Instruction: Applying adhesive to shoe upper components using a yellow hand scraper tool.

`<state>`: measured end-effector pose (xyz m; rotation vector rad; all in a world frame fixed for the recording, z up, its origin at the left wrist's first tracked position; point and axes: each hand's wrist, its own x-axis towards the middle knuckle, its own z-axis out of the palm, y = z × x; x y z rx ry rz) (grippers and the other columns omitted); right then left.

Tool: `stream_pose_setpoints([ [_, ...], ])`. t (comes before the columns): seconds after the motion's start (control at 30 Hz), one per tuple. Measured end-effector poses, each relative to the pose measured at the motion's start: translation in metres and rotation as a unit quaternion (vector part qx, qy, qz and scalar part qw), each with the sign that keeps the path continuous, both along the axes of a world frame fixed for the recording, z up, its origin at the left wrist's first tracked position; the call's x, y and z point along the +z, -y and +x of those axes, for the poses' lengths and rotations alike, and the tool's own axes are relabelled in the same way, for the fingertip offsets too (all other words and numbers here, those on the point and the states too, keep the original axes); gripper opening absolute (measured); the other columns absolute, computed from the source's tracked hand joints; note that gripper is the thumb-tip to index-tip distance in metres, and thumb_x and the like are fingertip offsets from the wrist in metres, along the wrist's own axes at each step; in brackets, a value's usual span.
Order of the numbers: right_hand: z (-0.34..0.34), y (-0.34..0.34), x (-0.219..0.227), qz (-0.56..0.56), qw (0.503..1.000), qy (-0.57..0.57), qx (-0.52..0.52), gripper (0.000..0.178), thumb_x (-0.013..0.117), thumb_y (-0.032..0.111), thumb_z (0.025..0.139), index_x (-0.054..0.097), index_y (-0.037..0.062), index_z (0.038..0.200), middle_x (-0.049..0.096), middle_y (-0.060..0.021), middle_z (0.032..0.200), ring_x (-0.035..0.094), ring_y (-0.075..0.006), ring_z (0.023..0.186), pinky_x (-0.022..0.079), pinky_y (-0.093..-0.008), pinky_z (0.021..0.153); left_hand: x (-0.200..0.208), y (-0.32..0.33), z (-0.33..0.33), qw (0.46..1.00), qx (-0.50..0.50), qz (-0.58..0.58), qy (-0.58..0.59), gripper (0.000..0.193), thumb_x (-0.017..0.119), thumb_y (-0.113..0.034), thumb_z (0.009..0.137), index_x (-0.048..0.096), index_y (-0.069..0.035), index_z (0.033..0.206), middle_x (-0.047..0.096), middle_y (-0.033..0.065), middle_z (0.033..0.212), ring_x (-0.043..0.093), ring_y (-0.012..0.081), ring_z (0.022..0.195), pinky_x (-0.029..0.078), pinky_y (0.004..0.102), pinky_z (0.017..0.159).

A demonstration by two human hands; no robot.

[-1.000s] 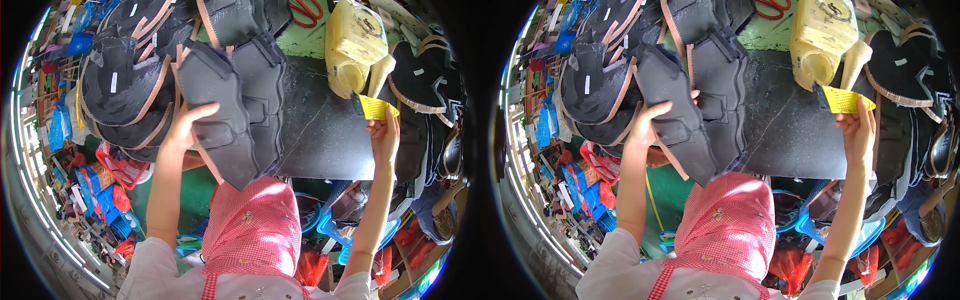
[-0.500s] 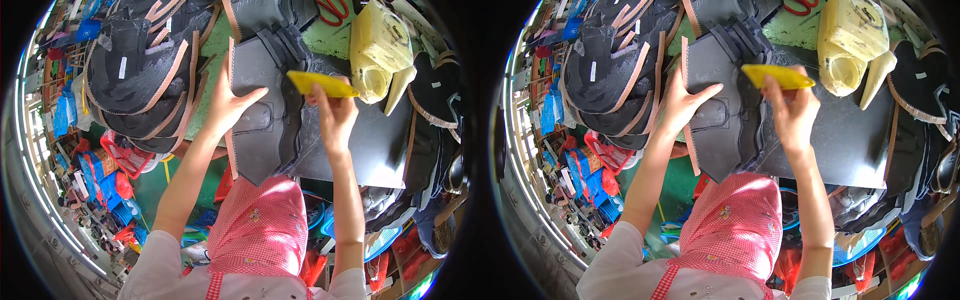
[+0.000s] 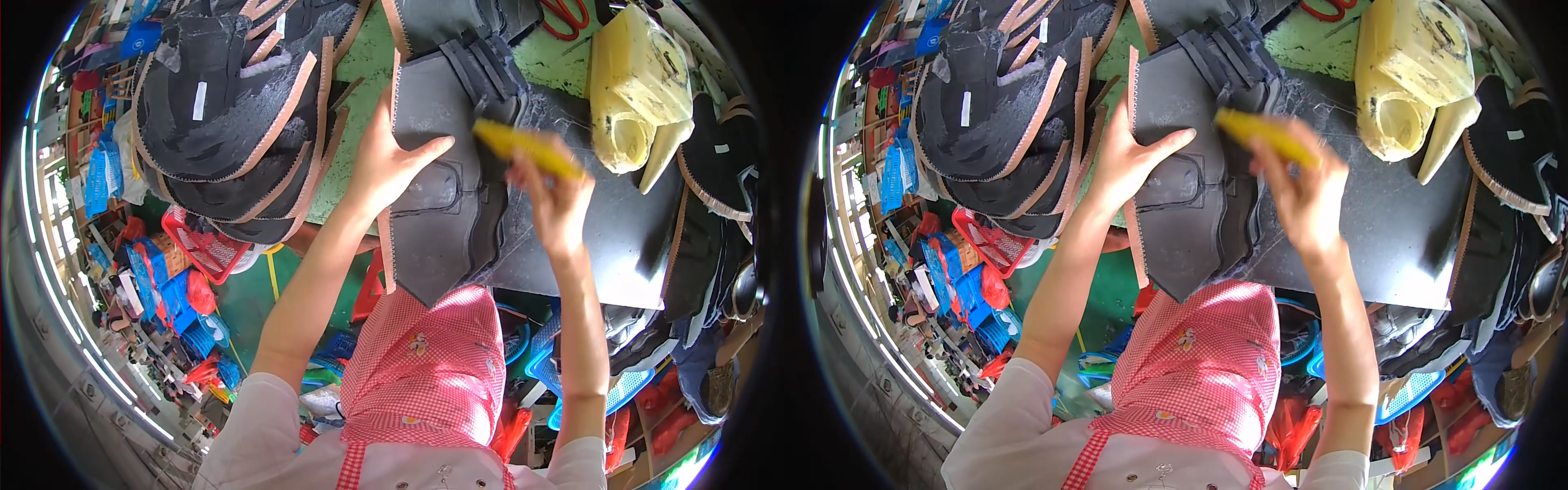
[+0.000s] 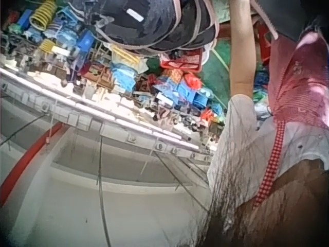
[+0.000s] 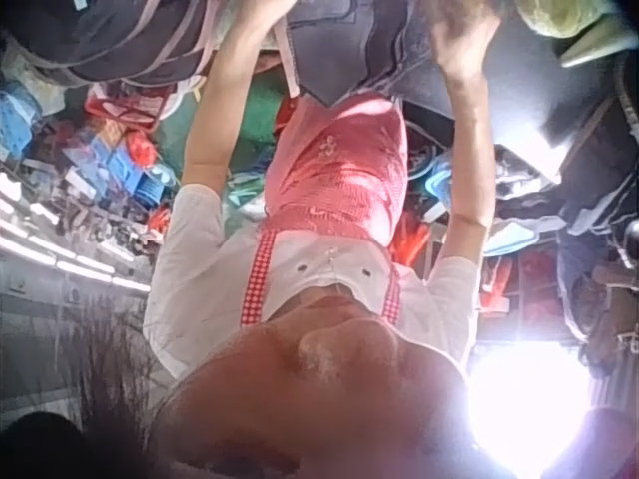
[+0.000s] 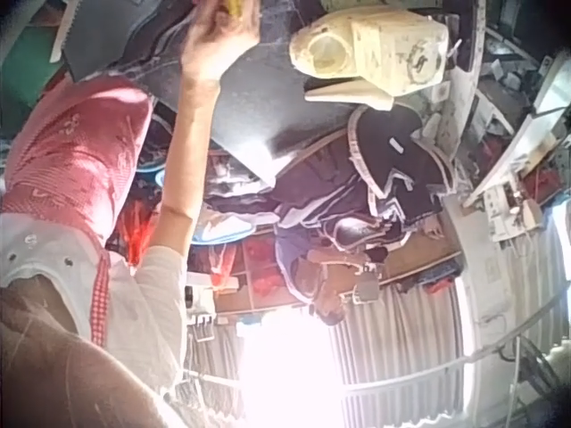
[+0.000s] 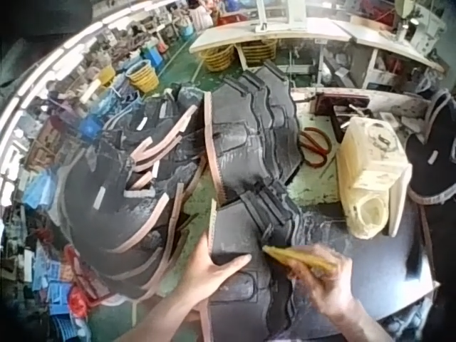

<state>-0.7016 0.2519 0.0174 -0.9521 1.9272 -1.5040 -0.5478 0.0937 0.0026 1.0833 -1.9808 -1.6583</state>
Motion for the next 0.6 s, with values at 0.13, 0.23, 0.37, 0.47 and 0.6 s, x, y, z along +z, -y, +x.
stream_pose_setpoints([
  [0.13, 0.001, -0.035, 0.006, -0.018, 0.981, -0.014, 0.194, 0.019, 0.069, -0.001, 0.083, 0.069, 0.0003, 0.102, 0.070, -0.0114, 0.088, 0.065, -0.0177, 0.073, 0.051, -0.0298, 0.063, -0.007, -0.001, 0.001, 0.999, -0.013, -0.033, -0.024, 0.079, 0.083, -0.013, 0.073, 0.040, -0.002, 0.138, 0.058, 0.0121, 0.127, 0.055, 0.0211, 0.119, 0.042, 0.0334, 0.102],
  [0.23, -0.008, -0.011, 0.012, 0.038, 0.997, 0.003, 0.060, 0.018, 0.065, 0.001, 0.086, 0.069, 0.0017, 0.104, 0.071, -0.0114, 0.095, 0.068, -0.0222, 0.081, 0.054, -0.0316, 0.072, -0.007, -0.001, 0.003, 0.999, -0.007, -0.033, -0.016, 0.079, 0.083, -0.012, 0.073, 0.040, -0.002, 0.138, 0.058, 0.0118, 0.127, 0.056, 0.0212, 0.118, 0.042, 0.0333, 0.101],
  [0.37, 0.002, -0.029, -0.008, -0.045, 0.967, -0.182, 0.172, 0.026, 0.067, 0.003, 0.080, 0.070, 0.0060, 0.105, 0.071, -0.0114, 0.098, 0.069, -0.0245, 0.081, 0.057, -0.0318, 0.067, -0.009, -0.002, 0.002, 0.999, -0.009, -0.029, -0.024, 0.073, 0.082, -0.011, 0.073, 0.043, -0.002, 0.135, 0.059, 0.0111, 0.124, 0.057, 0.0214, 0.115, 0.044, 0.0336, 0.100],
  [0.47, 0.029, -0.089, -0.001, 0.028, 0.958, -0.135, 0.254, 0.028, 0.069, 0.007, 0.077, 0.071, 0.0074, 0.105, 0.069, -0.0090, 0.092, 0.069, -0.0243, 0.075, 0.058, -0.0332, 0.067, -0.005, -0.007, 0.003, 0.999, -0.001, -0.034, -0.043, 0.071, 0.082, -0.012, 0.074, 0.044, -0.002, 0.134, 0.060, 0.0105, 0.123, 0.058, 0.0199, 0.113, 0.045, 0.0333, 0.098],
  [0.6, 0.020, -0.079, 0.013, 0.008, 0.969, -0.173, 0.176, 0.030, 0.070, 0.006, 0.074, 0.071, 0.0073, 0.104, 0.067, -0.0093, 0.089, 0.068, -0.0235, 0.075, 0.056, -0.0326, 0.064, -0.009, -0.006, 0.004, 0.998, -0.005, -0.045, -0.045, 0.070, 0.082, -0.012, 0.074, 0.045, -0.003, 0.133, 0.061, 0.0094, 0.121, 0.059, 0.0188, 0.111, 0.047, 0.0326, 0.096],
])
